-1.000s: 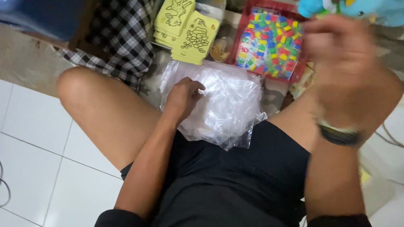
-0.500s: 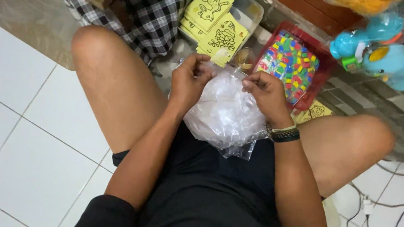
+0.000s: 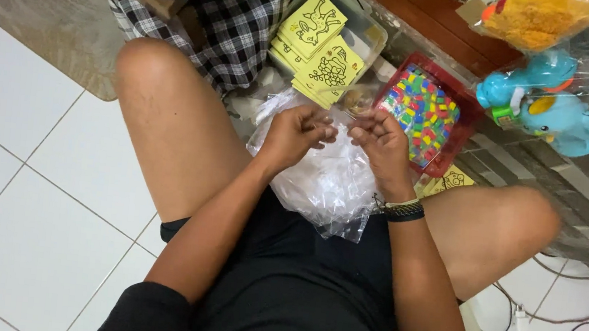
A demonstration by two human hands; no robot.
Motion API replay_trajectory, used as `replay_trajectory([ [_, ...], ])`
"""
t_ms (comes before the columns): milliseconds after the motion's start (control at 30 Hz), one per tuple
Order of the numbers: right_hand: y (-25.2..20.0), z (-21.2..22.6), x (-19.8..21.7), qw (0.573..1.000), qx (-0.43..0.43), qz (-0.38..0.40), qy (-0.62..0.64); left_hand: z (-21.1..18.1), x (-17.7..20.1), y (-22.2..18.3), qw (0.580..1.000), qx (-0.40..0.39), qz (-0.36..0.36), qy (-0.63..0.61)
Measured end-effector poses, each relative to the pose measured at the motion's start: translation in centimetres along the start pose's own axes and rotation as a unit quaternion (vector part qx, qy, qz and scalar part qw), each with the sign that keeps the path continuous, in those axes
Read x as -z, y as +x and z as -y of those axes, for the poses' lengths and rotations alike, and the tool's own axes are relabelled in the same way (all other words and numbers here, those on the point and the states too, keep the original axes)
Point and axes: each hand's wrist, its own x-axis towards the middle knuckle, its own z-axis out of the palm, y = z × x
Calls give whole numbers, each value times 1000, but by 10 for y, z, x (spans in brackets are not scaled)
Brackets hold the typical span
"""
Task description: The person is picking up individual yellow stickers from a pile and placing them into a clear plastic bag while sitting on the floor.
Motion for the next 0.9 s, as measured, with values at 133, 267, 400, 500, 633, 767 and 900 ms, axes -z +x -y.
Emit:
replay_trajectory([
  [133, 3, -7, 6, 999, 7, -23, 35, 5, -3, -5, 998, 30, 52, 17],
  [267, 2, -9, 9, 997, 23, -76, 15, 14, -3, -1, 998, 41, 38, -38],
  [400, -2, 21, 1, 990, 61, -127, -19, 20, 2, 6, 999, 26, 16, -36],
  [500, 1, 29, 4, 985, 143, -87, -36, 10, 1, 1, 1000, -4, 14, 4],
  [633, 0, 26, 4, 988, 124, -25, -85, 7, -1, -1, 998, -37, 10, 41],
  [767, 2, -2, 14, 992, 67, -18, -110, 2, -2, -5, 995, -57, 14, 85],
  [900, 2, 9, 6, 989, 87, -7, -123, 10, 3, -6, 980, -60, -1, 188],
])
